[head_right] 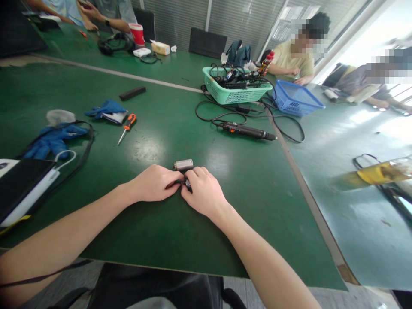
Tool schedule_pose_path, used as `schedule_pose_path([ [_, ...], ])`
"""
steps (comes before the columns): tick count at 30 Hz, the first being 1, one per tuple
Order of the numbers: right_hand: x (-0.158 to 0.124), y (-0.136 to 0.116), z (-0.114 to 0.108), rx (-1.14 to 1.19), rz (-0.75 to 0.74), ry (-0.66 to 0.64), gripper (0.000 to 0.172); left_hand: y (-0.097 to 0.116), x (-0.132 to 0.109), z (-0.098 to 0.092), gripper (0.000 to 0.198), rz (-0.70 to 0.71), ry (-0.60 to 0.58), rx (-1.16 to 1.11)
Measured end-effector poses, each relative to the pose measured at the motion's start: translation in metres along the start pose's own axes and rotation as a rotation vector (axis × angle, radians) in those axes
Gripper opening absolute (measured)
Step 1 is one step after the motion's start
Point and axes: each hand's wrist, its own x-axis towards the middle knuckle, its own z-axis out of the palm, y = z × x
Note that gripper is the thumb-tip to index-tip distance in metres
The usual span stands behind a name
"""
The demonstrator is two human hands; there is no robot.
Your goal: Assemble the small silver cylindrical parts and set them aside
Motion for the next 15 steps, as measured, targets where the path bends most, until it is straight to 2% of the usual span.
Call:
schedule_pose_path([
  [15, 0.0004, -0.0005, 0.0023, 0.026, -0.041, -0.003, 0.006, 0.001, -0.0002, 0.0004, 0.018, -0.06, 0.017, 0.041],
])
